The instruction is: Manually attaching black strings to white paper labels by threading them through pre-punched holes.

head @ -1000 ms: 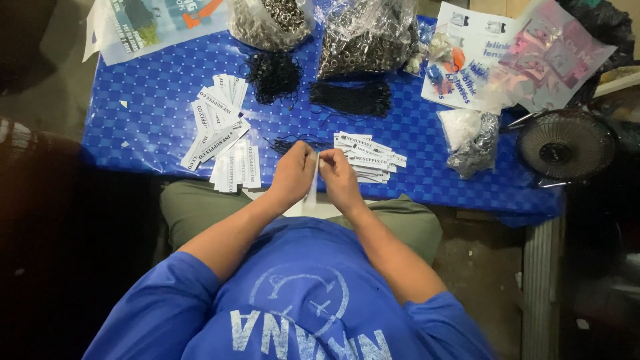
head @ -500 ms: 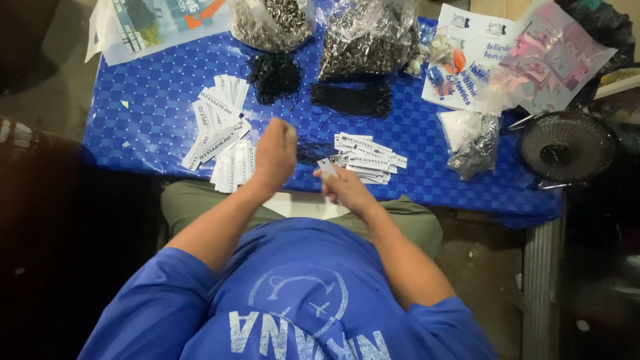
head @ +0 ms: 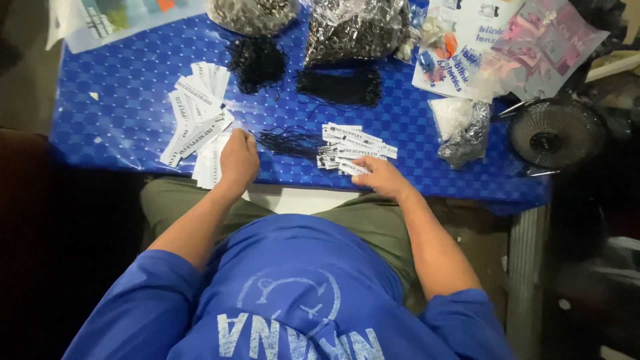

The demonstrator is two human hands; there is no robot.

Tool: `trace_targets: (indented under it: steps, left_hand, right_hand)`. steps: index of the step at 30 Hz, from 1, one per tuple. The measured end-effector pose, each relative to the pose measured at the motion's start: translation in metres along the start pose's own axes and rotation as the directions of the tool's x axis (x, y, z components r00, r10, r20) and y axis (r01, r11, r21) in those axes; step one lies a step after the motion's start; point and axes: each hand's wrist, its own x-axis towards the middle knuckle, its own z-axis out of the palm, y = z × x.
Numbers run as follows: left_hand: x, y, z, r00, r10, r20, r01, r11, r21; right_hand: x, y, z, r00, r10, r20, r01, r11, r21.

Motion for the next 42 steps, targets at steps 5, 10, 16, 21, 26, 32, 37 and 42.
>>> trace_targets:
  steps: [5,10,16,21,26,32,37,42]
  left_hand:
    - [-0.001,-0.002,0.022,0.976,-0.112,0.187,0.102,0.993,0.062]
    - [0.022,0.006,0.031,0.97,-0.156,0.188,0.139,0.986,0.096]
    - [0.047,-0.009,0.046,0.982,-0.137,0.13,0.115,0.98,0.163]
    - [0.035,-0.035,0.056,0.988,-0.023,0.153,-0.041,0.914,0.403]
    - [0.025,-0.015,0.037,0.998,0.04,0.043,-0.05,0.955,0.292]
    - [0.013,-0.004,0.018,0.997,0.068,-0.02,-0.063,0.977,0.202]
    - [0.009,-0.009,0.022,0.999,0.032,0.021,-0.036,0.982,0.187]
    - [0.002,-0.005,0.023,0.994,0.11,0.004,-0.109,0.969,0.221]
  right_hand:
    - [0.036,0.041,-0.001,0.961,-0.092,-0.262,-0.024,0.913,-0.407]
    - [0.062,0.05,-0.004,0.866,-0.306,-0.396,0.032,0.823,-0.566]
    - [0.085,0.044,-0.005,0.866,-0.25,-0.434,0.004,0.87,-0.494]
    - [0.098,0.051,-0.006,0.904,-0.129,-0.407,-0.099,0.863,-0.495]
    - [0.125,0.046,-0.02,0.837,-0.151,-0.526,-0.141,0.869,-0.474]
    - [0.134,0.045,-0.025,0.797,-0.26,-0.545,-0.137,0.801,-0.583]
    - [0.146,0.07,-0.023,0.745,-0.354,-0.565,-0.096,0.782,-0.616]
    - [0.153,0.086,-0.019,0.714,-0.44,-0.545,-0.113,0.696,-0.71]
